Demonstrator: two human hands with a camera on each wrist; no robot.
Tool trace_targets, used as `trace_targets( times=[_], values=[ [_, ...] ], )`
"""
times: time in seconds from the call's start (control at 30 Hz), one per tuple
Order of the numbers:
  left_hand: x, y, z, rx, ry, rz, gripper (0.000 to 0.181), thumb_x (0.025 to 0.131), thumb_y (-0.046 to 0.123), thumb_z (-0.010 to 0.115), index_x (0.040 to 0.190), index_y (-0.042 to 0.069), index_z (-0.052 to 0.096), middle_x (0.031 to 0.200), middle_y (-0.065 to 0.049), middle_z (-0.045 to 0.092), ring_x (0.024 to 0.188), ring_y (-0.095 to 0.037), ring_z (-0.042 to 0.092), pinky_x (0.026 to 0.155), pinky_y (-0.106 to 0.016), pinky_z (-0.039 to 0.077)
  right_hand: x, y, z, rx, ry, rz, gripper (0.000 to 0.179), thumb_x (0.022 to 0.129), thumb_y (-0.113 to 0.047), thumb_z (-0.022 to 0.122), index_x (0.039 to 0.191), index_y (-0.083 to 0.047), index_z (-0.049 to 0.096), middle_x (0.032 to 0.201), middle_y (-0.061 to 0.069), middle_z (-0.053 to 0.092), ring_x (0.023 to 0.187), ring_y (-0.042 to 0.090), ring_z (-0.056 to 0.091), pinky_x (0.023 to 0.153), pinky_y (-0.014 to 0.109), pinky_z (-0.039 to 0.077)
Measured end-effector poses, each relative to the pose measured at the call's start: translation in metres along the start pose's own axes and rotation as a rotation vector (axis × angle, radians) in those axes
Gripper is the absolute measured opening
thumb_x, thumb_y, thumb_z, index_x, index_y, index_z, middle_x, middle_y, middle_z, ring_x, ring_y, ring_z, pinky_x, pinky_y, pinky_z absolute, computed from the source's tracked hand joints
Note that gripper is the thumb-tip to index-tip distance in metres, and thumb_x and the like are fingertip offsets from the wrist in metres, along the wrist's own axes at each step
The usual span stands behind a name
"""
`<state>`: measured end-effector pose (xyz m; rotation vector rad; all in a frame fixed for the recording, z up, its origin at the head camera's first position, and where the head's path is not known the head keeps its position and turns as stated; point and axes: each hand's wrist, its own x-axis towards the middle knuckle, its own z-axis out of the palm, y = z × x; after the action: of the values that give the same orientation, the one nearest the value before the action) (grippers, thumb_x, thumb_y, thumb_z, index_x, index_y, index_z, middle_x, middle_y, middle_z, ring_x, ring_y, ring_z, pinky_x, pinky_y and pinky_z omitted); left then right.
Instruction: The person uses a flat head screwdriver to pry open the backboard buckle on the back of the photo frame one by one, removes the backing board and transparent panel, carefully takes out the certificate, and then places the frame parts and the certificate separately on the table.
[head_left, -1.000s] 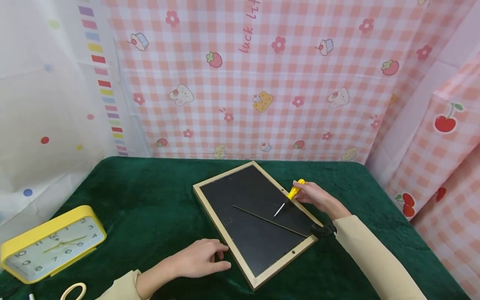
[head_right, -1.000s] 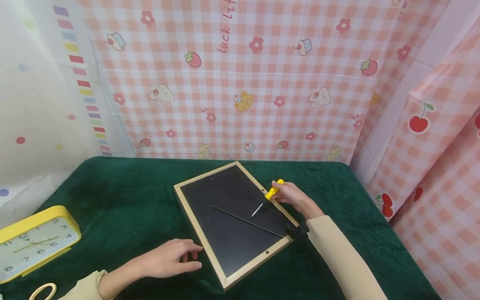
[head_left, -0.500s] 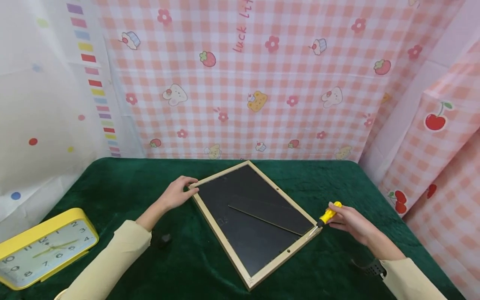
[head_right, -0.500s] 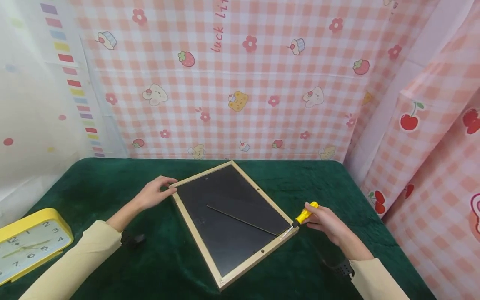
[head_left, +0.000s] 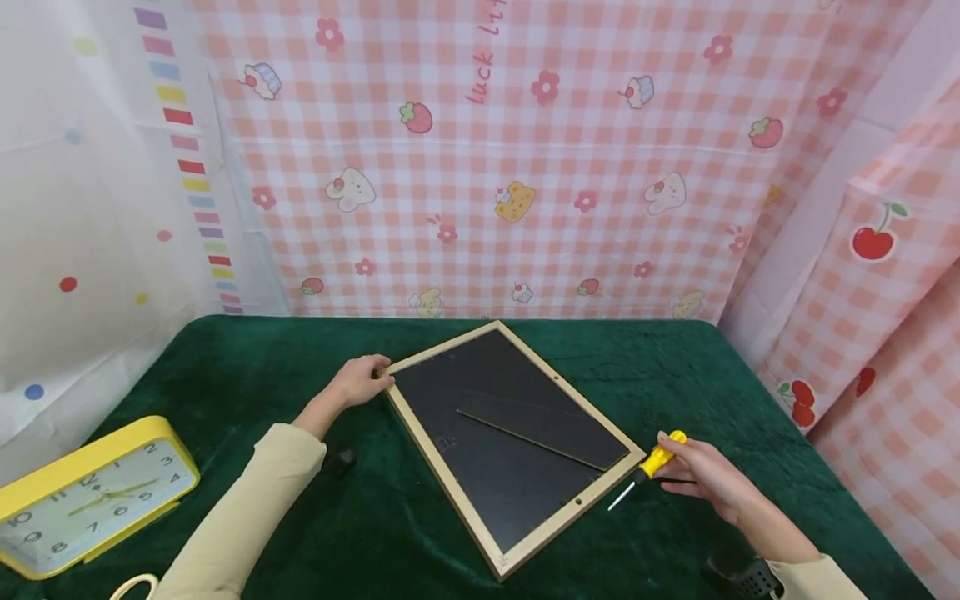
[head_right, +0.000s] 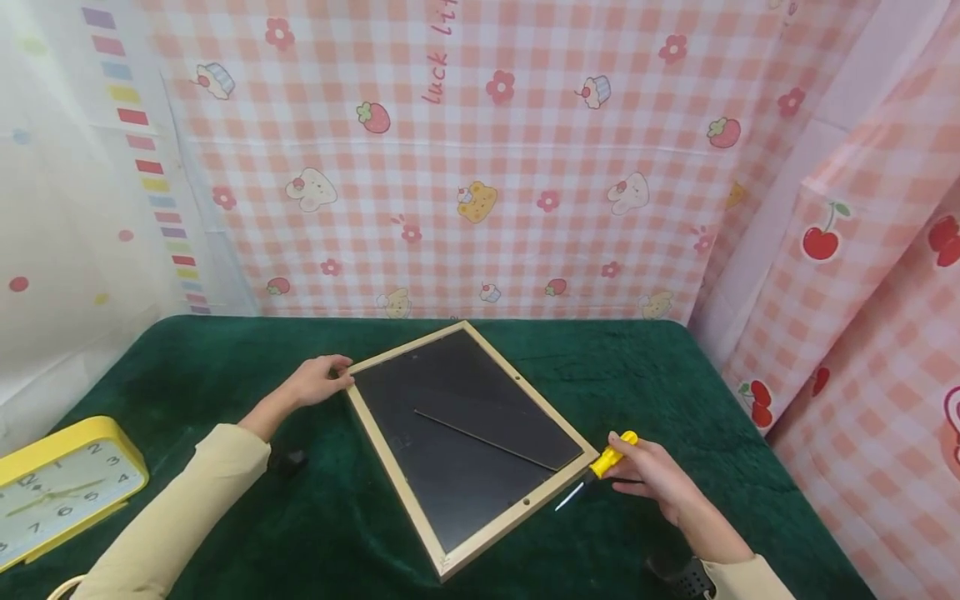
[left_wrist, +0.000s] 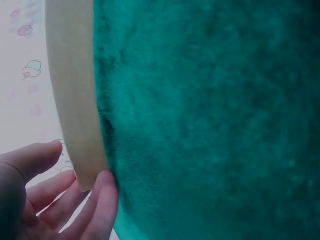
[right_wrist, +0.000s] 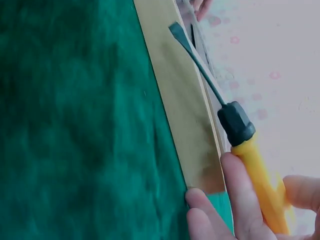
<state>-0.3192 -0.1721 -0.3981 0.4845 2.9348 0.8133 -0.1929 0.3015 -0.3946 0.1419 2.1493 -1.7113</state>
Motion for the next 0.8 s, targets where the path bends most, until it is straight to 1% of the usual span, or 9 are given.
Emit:
trace_targets(
  times=[0.17,0.27,0.33,0.43,0.53,0.63,0.73,0.8],
  values=[
    [0.001,0.0,0.001,0.008,0.001,0.027,0.039,0.086,0.011,0.053,0.116,-0.013,0.049,0.11,-0.026,0.052,0.105,-0.037,0.046,0.086,-0.045,0.037,0.0,-0.001,0.005,0.022,0.035,-0.009,0.052,0.092,-0.04,0.042,0.11,0.008,0.04,0.084,0.004,0.061,0.082,0.021,0.06,0.076,0.035,0.047],
    [-0.003,-0.002,0.001,0.023,0.002,0.048,0.037,0.085,0.01,0.055,0.112,-0.014,0.051,0.106,-0.026,0.054,0.1,-0.036,0.048,0.083,-0.045,0.039,0.001,-0.001,0.005,0.028,0.039,-0.002,0.052,0.093,-0.039,0.041,0.111,0.009,0.039,0.085,0.004,0.062,0.083,0.02,0.059,0.077,0.034,0.046],
    [-0.007,-0.003,0.0,0.025,0.001,0.056,0.035,0.084,0.011,0.057,0.11,-0.013,0.053,0.101,-0.023,0.056,0.094,-0.034,0.051,0.079,-0.044,0.041,0.003,-0.002,0.005,0.031,0.035,-0.006,0.052,0.093,-0.039,0.041,0.112,0.009,0.038,0.086,0.004,0.061,0.084,0.02,0.059,0.078,0.034,0.046],
    [-0.017,-0.004,-0.003,0.014,-0.005,0.071,0.032,0.082,0.013,0.06,0.104,-0.01,0.056,0.09,-0.018,0.057,0.082,-0.028,0.053,0.07,-0.04,0.043,0.008,-0.005,0.003,0.041,0.037,-0.03,0.054,0.092,-0.039,0.042,0.114,0.01,0.038,0.087,0.003,0.061,0.085,0.018,0.059,0.079,0.034,0.046],
    [-0.031,-0.004,-0.005,-0.027,-0.028,0.084,0.033,0.08,0.017,0.063,0.101,-0.008,0.056,0.084,-0.011,0.055,0.074,-0.022,0.051,0.064,-0.036,0.043,0.014,-0.008,0.0,0.055,0.03,-0.064,0.056,0.092,-0.038,0.042,0.117,0.011,0.037,0.087,0.002,0.061,0.086,0.017,0.059,0.079,0.033,0.045],
    [-0.047,-0.003,-0.007,-0.065,-0.067,0.101,0.036,0.08,0.02,0.064,0.102,-0.006,0.055,0.079,-0.007,0.053,0.068,-0.018,0.049,0.058,-0.032,0.042,0.023,-0.012,-0.003,0.075,0.016,-0.092,0.053,0.093,-0.036,0.041,0.117,0.011,0.039,0.086,0.001,0.062,0.087,0.017,0.059,0.081,0.034,0.045],
    [-0.062,-0.003,-0.006,-0.108,-0.116,0.111,0.038,0.081,0.022,0.064,0.105,-0.005,0.054,0.073,-0.004,0.051,0.061,-0.015,0.049,0.053,-0.03,0.041,0.034,-0.017,-0.005,0.112,0.006,-0.092,0.049,0.093,-0.037,0.041,0.113,0.008,0.042,0.086,0.0,0.061,0.087,0.016,0.058,0.083,0.036,0.043],
    [-0.072,-0.001,-0.005,-0.135,-0.143,0.113,0.037,0.081,0.023,0.064,0.104,-0.003,0.054,0.069,-0.003,0.051,0.057,-0.014,0.049,0.051,-0.029,0.041,0.042,-0.021,-0.005,0.13,-0.002,-0.086,0.048,0.093,-0.038,0.041,0.112,0.006,0.042,0.086,-0.001,0.06,0.087,0.015,0.057,0.084,0.037,0.042]
  ],
)
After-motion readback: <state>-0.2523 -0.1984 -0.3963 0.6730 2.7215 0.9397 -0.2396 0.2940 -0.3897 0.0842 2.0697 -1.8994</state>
